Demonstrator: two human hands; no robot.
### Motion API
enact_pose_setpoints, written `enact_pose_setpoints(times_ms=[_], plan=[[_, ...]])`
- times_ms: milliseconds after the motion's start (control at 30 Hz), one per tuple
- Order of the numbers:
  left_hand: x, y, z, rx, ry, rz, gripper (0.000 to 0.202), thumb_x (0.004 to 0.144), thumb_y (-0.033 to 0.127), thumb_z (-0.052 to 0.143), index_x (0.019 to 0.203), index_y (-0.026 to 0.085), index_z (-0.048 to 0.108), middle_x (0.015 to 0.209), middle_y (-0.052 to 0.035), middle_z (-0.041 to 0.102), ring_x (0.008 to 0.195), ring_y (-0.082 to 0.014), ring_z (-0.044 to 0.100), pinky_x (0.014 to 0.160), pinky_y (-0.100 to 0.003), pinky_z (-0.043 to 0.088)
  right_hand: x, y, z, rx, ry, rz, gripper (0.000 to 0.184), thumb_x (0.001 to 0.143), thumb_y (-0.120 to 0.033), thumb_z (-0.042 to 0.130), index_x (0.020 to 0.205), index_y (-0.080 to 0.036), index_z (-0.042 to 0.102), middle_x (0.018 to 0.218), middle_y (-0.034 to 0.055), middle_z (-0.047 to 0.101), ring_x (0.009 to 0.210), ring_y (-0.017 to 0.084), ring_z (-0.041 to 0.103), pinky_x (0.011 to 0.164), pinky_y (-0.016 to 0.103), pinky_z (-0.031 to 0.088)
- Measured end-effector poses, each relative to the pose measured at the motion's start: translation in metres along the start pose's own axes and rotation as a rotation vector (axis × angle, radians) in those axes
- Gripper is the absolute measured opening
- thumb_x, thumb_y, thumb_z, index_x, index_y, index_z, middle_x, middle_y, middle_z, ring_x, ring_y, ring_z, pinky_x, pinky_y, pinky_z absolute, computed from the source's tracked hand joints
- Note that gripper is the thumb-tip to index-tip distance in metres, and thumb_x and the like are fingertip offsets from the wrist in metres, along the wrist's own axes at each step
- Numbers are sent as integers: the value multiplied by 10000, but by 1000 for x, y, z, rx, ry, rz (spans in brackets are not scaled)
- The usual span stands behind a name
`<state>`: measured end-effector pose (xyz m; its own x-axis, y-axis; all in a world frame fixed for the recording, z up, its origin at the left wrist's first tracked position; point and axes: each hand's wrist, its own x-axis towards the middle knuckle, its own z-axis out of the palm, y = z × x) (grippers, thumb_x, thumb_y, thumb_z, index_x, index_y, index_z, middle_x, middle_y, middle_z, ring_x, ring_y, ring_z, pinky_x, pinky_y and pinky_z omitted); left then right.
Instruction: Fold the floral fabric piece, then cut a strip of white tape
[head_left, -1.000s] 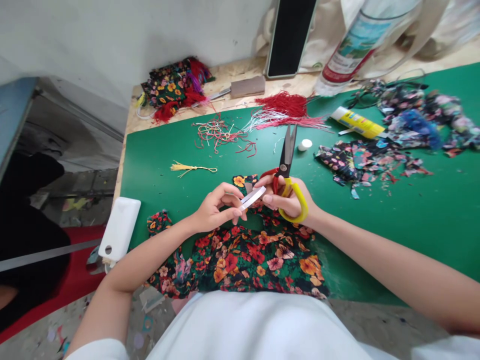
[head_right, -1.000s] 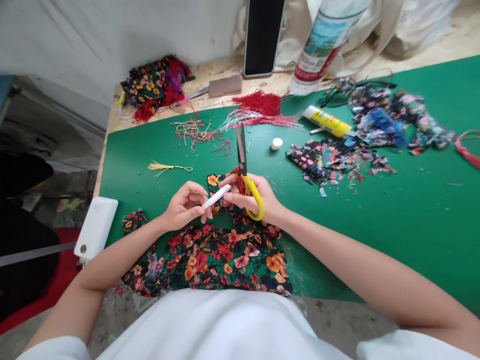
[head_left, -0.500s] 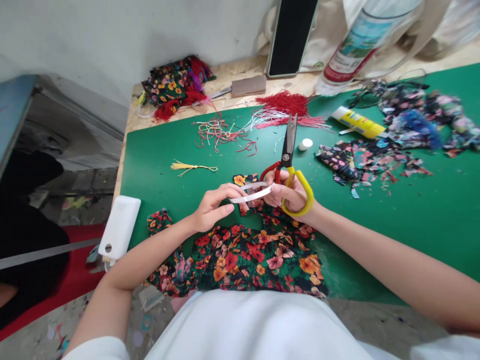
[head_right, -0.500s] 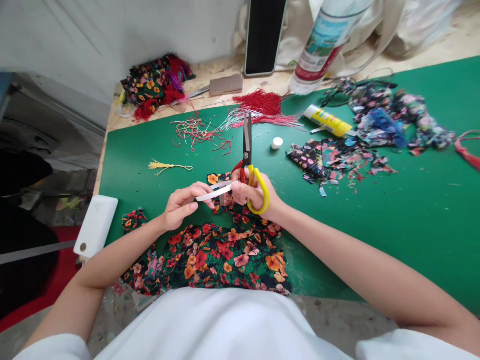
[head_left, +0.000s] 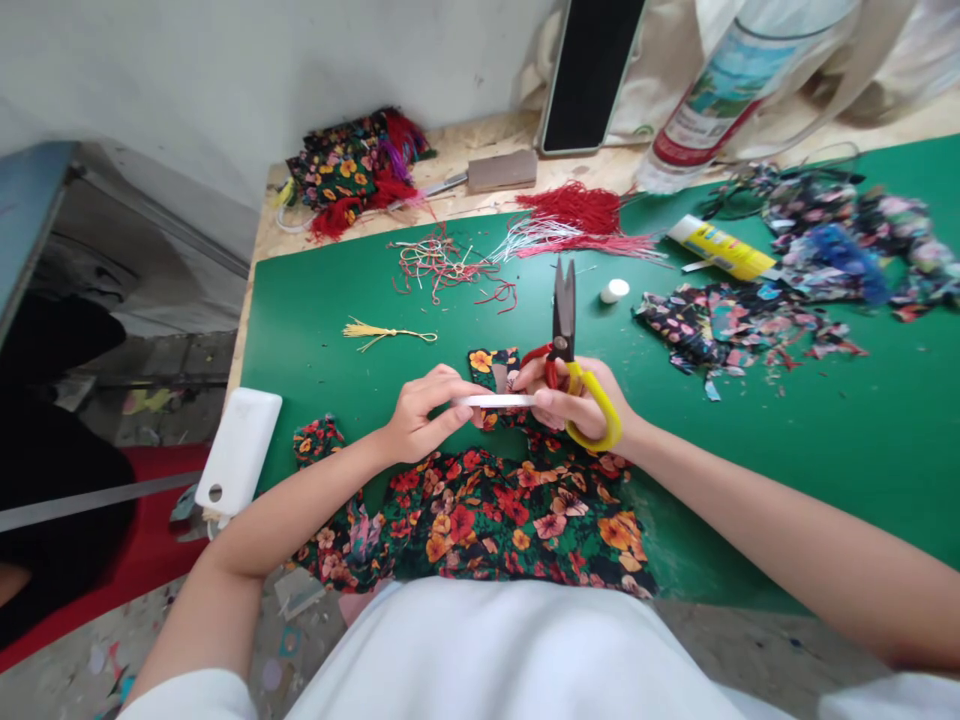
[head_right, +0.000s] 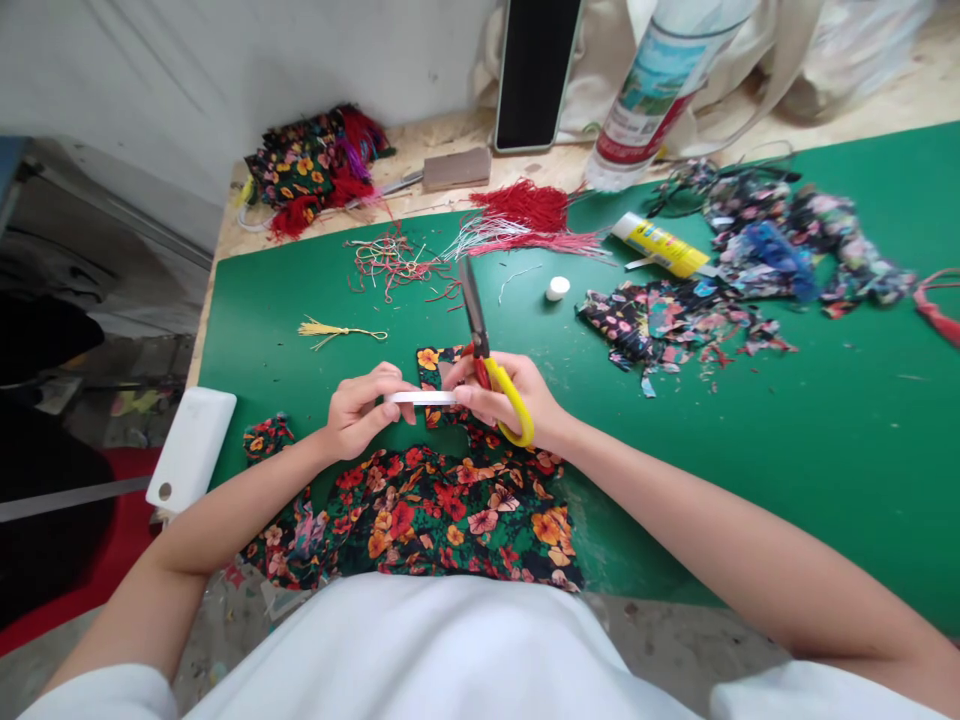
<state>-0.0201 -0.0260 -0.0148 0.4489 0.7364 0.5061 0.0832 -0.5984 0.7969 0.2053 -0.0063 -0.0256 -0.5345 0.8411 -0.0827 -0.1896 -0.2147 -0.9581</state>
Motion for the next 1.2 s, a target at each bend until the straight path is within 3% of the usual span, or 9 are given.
enact_pose_setpoints(times_ms=[167, 300, 500, 600, 700, 800, 967, 1200], plan=[[-1, 1, 0, -8, -20, -31, 239, 962, 279, 503, 1100, 174, 667, 767, -38, 741, 707, -133, 617, 764, -295, 441, -6, -11, 8, -133, -30, 11, 391, 664, -457, 829, 650, -161, 574, 520, -68, 416, 454, 41, 333, 429, 211, 232], [-3, 0, 0, -49, -16, -72, 196, 956, 295, 513, 1021, 176, 654, 793, -48, 735, 756, -149, 613, 789, -307, 455, -4, -1, 3, -60, -20, -35, 443, 735, -581, 732, 708, -182, 541, 544, -49, 476, 456, 74, 414, 439, 226, 295], [-3, 0, 0, -107, -26, -68, 249, 986, 326, 435, 1011, 176, 633, 854, -83, 732, 904, -190, 648, 865, -353, 481, 2, 15, -7, 7, -27, -134, 459, 770, -632, 677, 760, -188, 561, 578, -14, 522, 562, 122, 487, 575, 271, 387], [-1, 1, 1, -78, -9, 0, 239, 989, 300, 419, 995, 181, 627, 737, -53, 693, 794, -172, 631, 818, -341, 474, 2, 14, -7, 11, -37, -111, 453, 769, -620, 687, 771, -180, 579, 595, -15, 525, 557, 110, 478, 574, 264, 385], [0, 2, 1, 27, 24, 98, 202, 973, 279, 448, 970, 178, 623, 626, -12, 623, 652, -146, 568, 746, -324, 450, 0, 12, -7, 27, -33, -74, 451, 774, -581, 703, 934, -163, 651, 605, -29, 523, 516, 91, 454, 516, 245, 360], [1, 3, 1, 150, 18, 172, 183, 956, 278, 474, 947, 174, 624, 636, -10, 610, 619, -138, 543, 719, -322, 438, -1, 11, -6, 35, -36, -58, 423, 792, -511, 714, 1031, -163, 676, 587, -46, 504, 504, 81, 446, 494, 231, 347], [1, 3, 2, 256, -8, 207, 186, 943, 291, 498, 914, 177, 642, 662, -12, 626, 618, -136, 542, 706, -315, 426, -2, 2, 0, 39, -9, -19, 394, 728, -469, 783, 977, -175, 702, 595, -53, 492, 500, 67, 424, 478, 224, 302], [2, 2, 4, 379, 4, 144, 136, 915, 253, 579, 915, 160, 678, 630, 11, 645, 604, -118, 509, 698, -296, 390, -3, -9, 7, -48, -8, 0, 353, 701, -444, 807, 893, -170, 697, 584, -52, 501, 510, 63, 423, 496, 222, 303]])
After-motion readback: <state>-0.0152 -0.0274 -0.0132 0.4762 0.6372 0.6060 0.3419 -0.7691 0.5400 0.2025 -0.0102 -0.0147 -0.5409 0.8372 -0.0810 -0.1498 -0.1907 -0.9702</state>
